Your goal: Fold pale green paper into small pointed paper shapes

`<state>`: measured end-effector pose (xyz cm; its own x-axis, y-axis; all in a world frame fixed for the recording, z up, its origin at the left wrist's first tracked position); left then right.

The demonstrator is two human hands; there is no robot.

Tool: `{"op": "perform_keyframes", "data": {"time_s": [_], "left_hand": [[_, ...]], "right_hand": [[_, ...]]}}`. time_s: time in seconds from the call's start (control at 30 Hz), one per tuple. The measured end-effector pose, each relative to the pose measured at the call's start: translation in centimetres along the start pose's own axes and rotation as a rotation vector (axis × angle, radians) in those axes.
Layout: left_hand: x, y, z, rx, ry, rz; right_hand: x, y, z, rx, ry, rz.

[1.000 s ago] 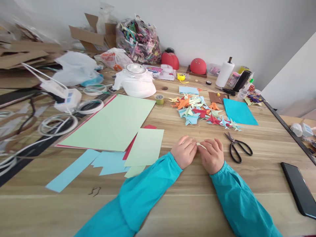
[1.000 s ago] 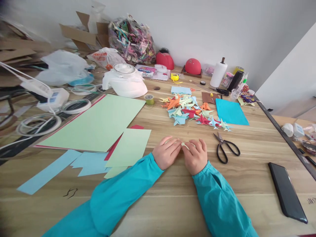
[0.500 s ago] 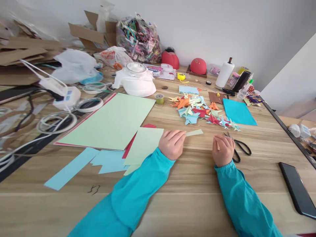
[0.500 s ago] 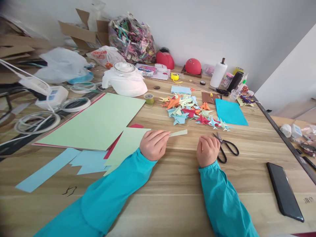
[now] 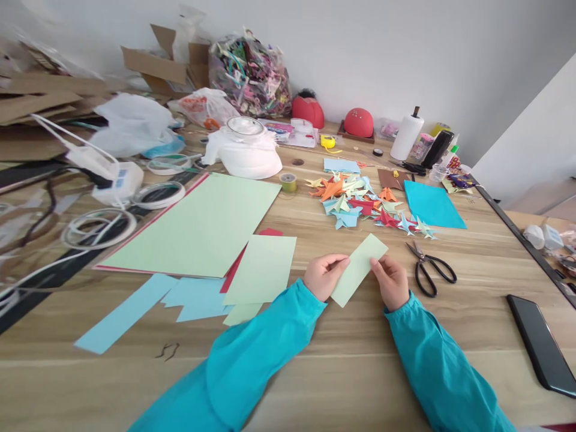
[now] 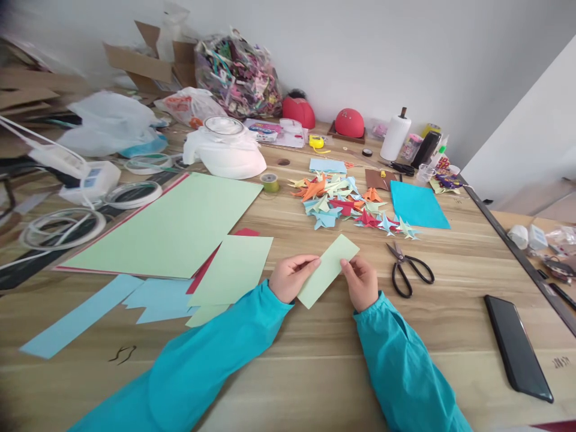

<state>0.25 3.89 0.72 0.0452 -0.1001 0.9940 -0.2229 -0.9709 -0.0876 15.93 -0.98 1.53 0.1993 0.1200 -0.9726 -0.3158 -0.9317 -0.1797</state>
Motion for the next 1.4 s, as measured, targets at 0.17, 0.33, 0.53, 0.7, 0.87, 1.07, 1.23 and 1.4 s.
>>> {"op": "perform_keyframes", "data": {"time_s": [0.17, 0.33, 0.53, 0.7, 0.87, 1.07, 1.23, 1.4], "left_hand": [[0.1, 0.3, 0.6, -0.066, -0.013, -0.037], [0.0, 0.2, 0.6, -0.084, -0.039, -0.017], [0.4, 0.3, 0.7, -0.115, -0.073, 0.013], [0.6, 0.5, 1.0, -0.149, -0.069, 0.014], [0.5, 0.9, 1.7, -0.24, -0.055, -0.019], [1.0, 1.3, 2.0, -0.278, -0.016, -0.031], [1.1, 1.2, 2.1, -0.283, -0.047, -0.013], [1.4, 1.4, 2.7, -0.356, -0.06, 0.024]], "right_hand": [[-0.1, -0.2, -0.9, 0.079, -0.014, 0.058], [0.4, -0.3, -1.4, 0.134, -0.044, 0.078], [1.1, -0.4, -2.3, 0.229, -0.085, 0.088], [1.6, -0.3, -2.5, 0.262, -0.162, 0.122], [2.2, -0.4, -2.5, 0.286, -0.277, 0.18], [1.8, -0.1, -0.1, 0.011, -0.31, 0.232], [1.2, 0.2, 0.4, -0.033, -0.232, 0.204], [0.5, 0.4, 0.7, -0.104, -0.177, 0.168]]}}
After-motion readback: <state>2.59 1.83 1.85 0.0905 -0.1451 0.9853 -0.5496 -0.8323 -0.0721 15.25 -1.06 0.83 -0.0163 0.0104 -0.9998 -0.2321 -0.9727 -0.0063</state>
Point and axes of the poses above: each hand's wrist, its own y-axis away from the middle knuckle, its own z-axis out of the palm, x = y × z, the point moved 6 cm from there along -y, towards the middle knuckle, and after that the axes turned 3 degrees about y, right-handed, at the moved point
